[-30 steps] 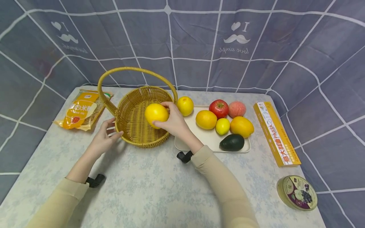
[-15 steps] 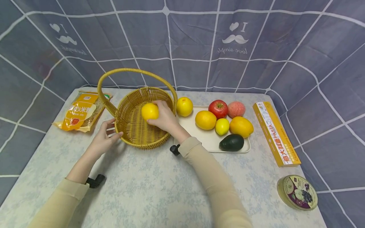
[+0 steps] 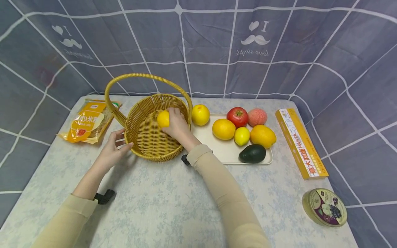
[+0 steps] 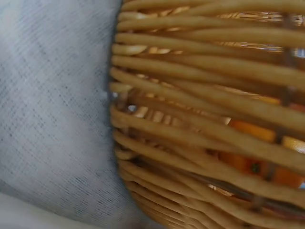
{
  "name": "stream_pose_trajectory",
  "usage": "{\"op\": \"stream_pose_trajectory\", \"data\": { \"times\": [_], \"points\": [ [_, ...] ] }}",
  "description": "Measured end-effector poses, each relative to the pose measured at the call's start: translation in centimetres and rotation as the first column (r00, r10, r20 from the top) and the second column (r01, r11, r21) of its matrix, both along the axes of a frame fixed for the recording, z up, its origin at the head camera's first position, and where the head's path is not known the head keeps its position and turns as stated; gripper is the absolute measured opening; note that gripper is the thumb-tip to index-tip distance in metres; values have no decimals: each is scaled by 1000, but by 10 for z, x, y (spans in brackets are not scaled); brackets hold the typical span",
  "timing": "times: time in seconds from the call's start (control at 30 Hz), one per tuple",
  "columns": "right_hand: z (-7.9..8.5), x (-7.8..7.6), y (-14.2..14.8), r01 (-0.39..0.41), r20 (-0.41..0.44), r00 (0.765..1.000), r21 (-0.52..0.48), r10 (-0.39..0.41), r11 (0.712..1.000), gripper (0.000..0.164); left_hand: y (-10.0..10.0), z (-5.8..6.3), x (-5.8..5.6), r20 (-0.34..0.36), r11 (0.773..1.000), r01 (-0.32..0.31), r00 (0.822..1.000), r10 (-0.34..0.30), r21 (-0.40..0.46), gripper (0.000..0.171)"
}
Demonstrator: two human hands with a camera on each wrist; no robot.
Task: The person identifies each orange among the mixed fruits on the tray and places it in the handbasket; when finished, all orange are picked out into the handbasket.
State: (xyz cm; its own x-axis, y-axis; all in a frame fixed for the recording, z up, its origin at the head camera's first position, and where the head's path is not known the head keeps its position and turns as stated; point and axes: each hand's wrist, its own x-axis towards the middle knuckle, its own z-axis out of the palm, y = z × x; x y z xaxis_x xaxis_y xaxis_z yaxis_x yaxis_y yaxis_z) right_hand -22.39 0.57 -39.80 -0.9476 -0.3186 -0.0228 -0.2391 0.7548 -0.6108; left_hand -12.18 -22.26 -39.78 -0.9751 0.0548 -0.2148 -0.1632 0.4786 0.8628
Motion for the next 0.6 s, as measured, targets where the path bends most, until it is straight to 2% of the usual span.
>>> {"op": "stream_pose_trajectory", "data": {
  "times": [0.3, 0.47, 0.6],
  "points": [
    [-2, 0, -3, 29, 21, 999, 57, -30, 998, 74, 3, 1, -1, 10, 1000, -26, 1000, 26, -4, 71],
    [3, 5, 0, 9, -56, 998, 87, -4, 996, 64, 3, 1, 0, 10, 999, -32, 999, 33, -15, 71],
    [12, 16, 7, -38, -132, 990, 53, 44, 998, 54, 3, 0, 0, 8, 1000, -28, 1000, 28, -10, 71]
  ]
}}
